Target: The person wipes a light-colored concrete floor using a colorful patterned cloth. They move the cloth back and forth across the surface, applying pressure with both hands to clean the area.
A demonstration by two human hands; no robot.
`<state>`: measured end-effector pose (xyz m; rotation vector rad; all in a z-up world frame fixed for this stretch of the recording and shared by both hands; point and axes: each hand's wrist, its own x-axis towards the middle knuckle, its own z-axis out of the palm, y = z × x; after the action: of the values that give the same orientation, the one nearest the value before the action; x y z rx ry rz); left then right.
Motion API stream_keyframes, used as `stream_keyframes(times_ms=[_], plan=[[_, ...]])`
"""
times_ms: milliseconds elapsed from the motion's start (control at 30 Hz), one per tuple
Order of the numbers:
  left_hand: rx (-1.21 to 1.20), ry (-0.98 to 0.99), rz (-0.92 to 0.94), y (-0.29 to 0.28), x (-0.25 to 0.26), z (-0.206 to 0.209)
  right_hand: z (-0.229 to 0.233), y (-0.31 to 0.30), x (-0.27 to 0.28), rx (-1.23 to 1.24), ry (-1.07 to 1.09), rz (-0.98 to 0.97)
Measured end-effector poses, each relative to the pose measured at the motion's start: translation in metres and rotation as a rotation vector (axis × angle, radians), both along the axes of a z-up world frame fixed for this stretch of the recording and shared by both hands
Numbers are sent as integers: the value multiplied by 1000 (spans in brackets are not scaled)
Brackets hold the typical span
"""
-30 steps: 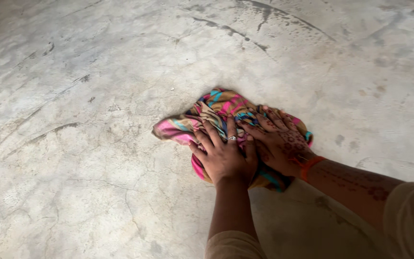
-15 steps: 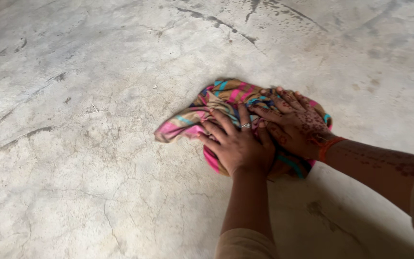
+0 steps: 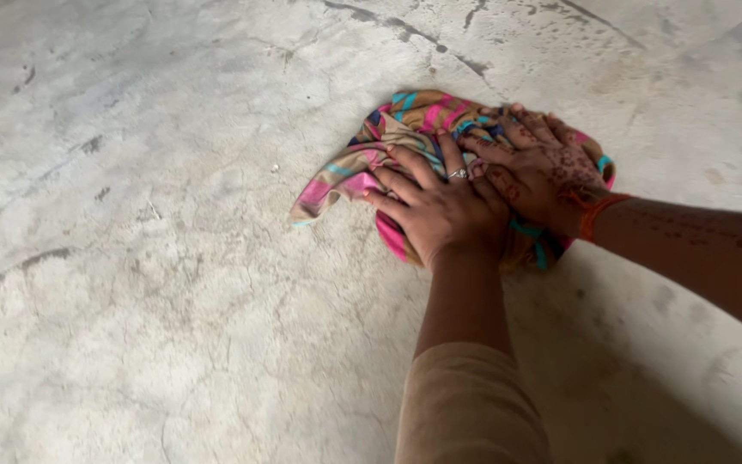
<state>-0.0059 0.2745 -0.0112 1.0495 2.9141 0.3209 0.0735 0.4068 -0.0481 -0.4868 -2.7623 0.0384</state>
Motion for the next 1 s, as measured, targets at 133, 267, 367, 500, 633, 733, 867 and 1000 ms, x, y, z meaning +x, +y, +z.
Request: stream_keyframes(times_ms=[133,267,367,500,633,733,867,1000], plan=[[-25,12,7,22,-18,1,-3,27,-20,-18,-10,-4],[-38,46,32,47,-37,-1,-6,56,-46,-9,-51,-35],[-56,49,30,63,-51,-2,-7,76,-67,-17,-59,-63],[-93,71,19,80,-65,-3,-8,95,-84,-21,-77,-94],[-49,64,12,96,-83,-1,-7,112,-97,-26,-84,-127],[-55,68,9,101,-89,-3,-11,119,-104,-27,-92,-132],[-53,78,-6,110,-100,-6,-20,128,-110,-27,-93,-159],[-41,83,-7,112,-105,-9,-20,125,-109,62,-69,-69]])
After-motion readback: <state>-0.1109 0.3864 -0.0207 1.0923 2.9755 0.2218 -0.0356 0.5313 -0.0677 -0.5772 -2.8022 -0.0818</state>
